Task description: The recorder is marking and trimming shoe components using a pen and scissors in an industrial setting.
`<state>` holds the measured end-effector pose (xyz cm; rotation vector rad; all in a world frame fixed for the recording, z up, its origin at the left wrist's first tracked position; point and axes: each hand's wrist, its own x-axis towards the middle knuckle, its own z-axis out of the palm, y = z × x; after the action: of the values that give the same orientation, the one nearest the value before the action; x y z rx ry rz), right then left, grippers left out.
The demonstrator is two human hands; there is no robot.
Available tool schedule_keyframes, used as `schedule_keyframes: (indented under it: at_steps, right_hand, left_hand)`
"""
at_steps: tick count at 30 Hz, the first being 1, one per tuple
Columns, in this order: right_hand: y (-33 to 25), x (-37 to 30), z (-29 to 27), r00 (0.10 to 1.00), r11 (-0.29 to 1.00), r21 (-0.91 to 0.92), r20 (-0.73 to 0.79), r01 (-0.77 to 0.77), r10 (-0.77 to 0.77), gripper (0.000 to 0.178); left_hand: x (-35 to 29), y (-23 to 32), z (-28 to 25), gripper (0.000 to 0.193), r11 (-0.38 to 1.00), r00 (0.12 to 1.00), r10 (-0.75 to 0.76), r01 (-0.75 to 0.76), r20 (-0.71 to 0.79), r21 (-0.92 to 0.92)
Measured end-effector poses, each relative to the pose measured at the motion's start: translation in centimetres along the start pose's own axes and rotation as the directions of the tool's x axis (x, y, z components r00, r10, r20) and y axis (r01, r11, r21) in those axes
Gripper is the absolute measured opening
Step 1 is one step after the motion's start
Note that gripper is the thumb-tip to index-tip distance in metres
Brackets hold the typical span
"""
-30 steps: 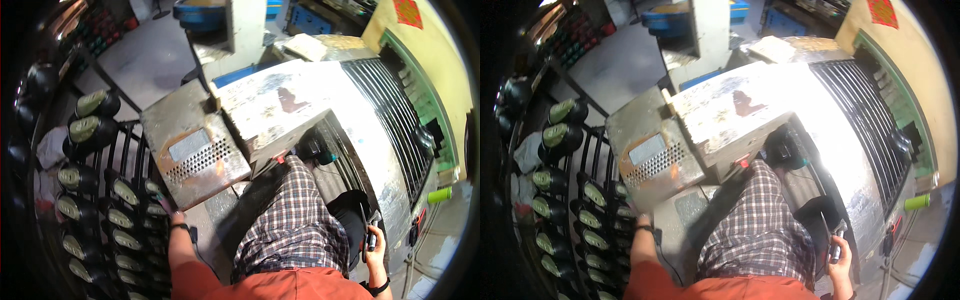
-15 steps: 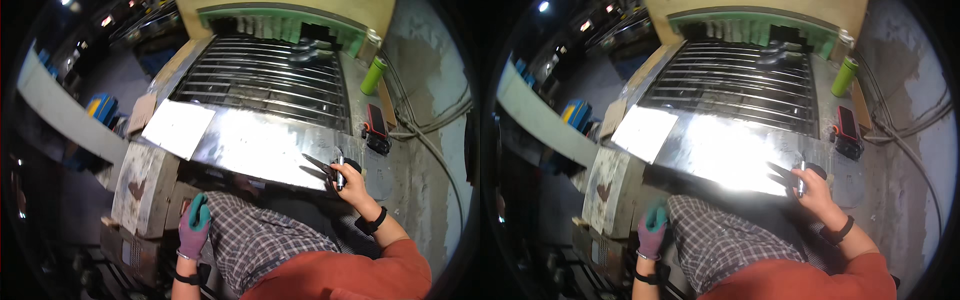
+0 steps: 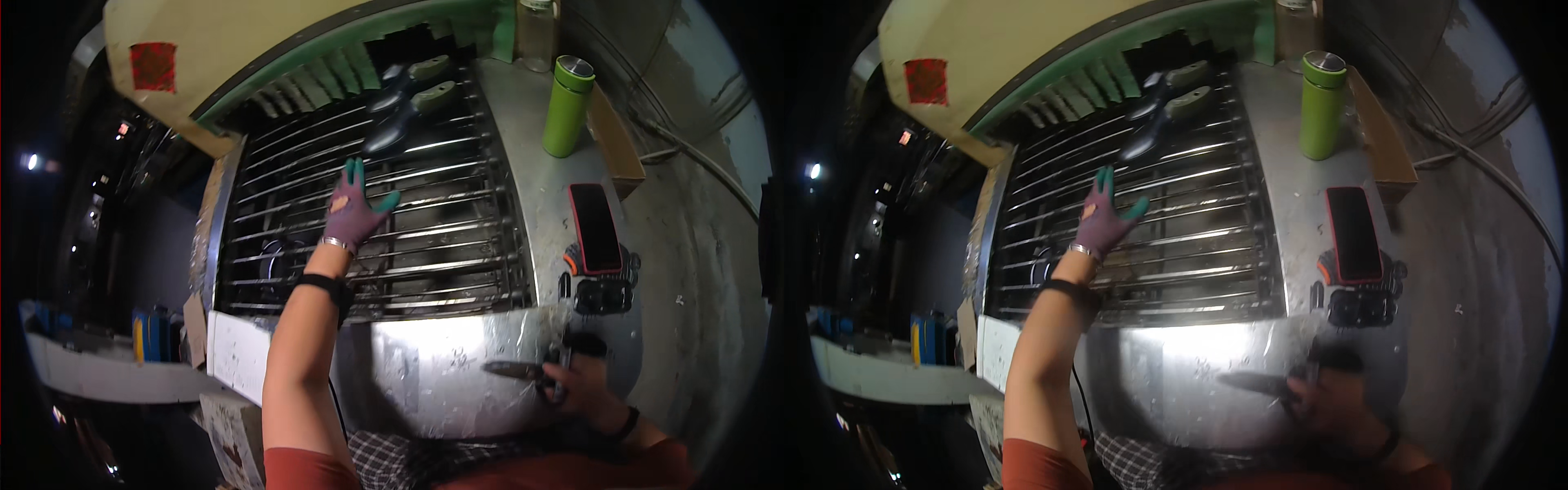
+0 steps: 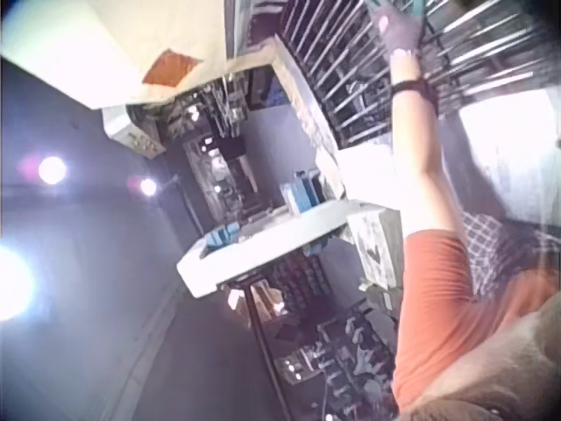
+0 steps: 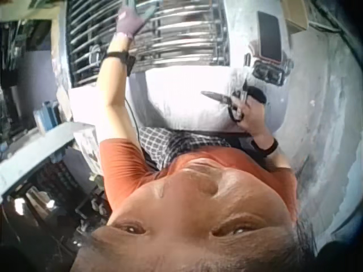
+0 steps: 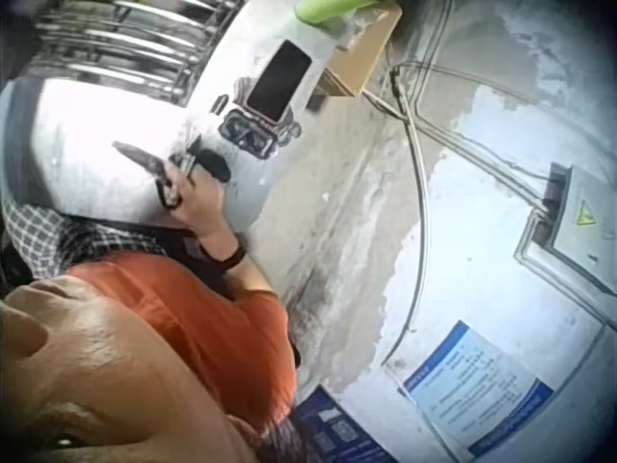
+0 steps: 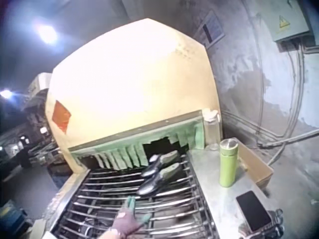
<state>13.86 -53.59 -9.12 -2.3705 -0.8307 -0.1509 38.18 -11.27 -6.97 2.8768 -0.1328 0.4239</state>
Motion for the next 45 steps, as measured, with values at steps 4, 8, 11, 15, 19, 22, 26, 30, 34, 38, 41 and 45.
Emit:
schedule_keyframes:
  at_steps: [4, 8, 11, 15, 19, 22, 26, 30, 34, 38, 41, 45]
  right_hand:
    - [0.3, -0.8, -0.8, 0.964, 0.942, 0.263, 0.216, -0.21, 0.154, 0.04]
    - [0.2, 1.5, -2.2, 0.862, 0.849, 0.366, 0.471, -0.381, 0.184, 0.042]
    - [0.2, 1.4, -1.3, 0.987, 0.965, 0.263, 0.156, -0.006, -0.037, 0.045]
    - [0.2, 0.8, -0.5, 0.997, 0.976, 0.215, 0.076, -0.039, 0.023, 0.04]
    - [-0.4, 0.5, -0.3, 0.999, 0.999, 0.035, -0.036, 0.04, -0.039, 0.045]
    - [-0.8, 1.3, 0.2, 0.984, 0.981, 0.161, -0.16, 0.105, -0.079, 0.048]
    - [-2.0, 1.2, 0.0, 0.979, 0.988, 0.069, -0.16, 0.14, -0.127, 0.045]
    - [-5.6, 0.0, 0.2, 0.97, 0.943, 0.233, 0.001, 0.236, -0.243, 0.038]
    - [-13.5, -2.7, 2.9, 0.914, 0.64, 0.766, 0.299, -0.059, -0.273, 0.039]
    - [-18.1, -5.8, 6.5, 0.603, 0.233, 0.687, 0.72, -0.688, -0.343, 0.039]
    - [-19.3, -6.7, 8.2, 0.41, -0.094, 0.417, 0.786, -0.904, -0.463, 0.047]
    - [-19.7, -7.2, 9.6, 0.334, -0.139, 0.307, 0.799, -0.942, -0.5, 0.046]
  left_hand:
    - [9.9, 0.2, 3.6, 0.109, 0.975, 1.0, 0.002, -0.005, 0.014, 0.223]
    - [13.3, 0.2, 5.3, 0.112, 0.932, 0.931, -0.274, 0.195, 0.24, 0.307]
    - [12.5, -0.5, 5.0, 0.1, 0.925, 0.97, -0.173, 0.1, 0.171, 0.368]
    - [8.2, 4.3, 1.8, 0.091, 0.965, 0.891, -0.248, 0.195, 0.381, 0.173]
    - [-4.4, 3.1, -3.2, 0.061, 0.725, 0.83, -0.125, 0.45, 0.544, -0.521]
    - [-17.3, 7.0, -8.6, 0.056, 0.197, 0.774, -0.27, 0.627, 0.573, -0.754]
    - [-33.5, 11.9, -14.6, 0.054, -0.303, 0.689, -0.25, 0.611, 0.68, -0.731]
    - [-44.7, 17.9, -17.2, 0.082, -0.473, 0.533, -0.478, 0.514, 0.698, -0.716]
    - [-55.2, 19.1, -13.9, 0.098, -0.737, 0.628, -0.313, 0.314, 0.713, -0.599]
    - [-58.0, 21.4, -11.9, 0.094, -0.839, 0.475, -0.415, 0.13, 0.776, -0.529]
    - [-58.9, 21.8, -11.6, 0.084, -0.835, 0.455, -0.445, 0.101, 0.771, -0.541]
    - [-59.9, 21.5, -10.8, 0.082, -0.858, 0.538, -0.431, 0.005, 0.725, -0.514]
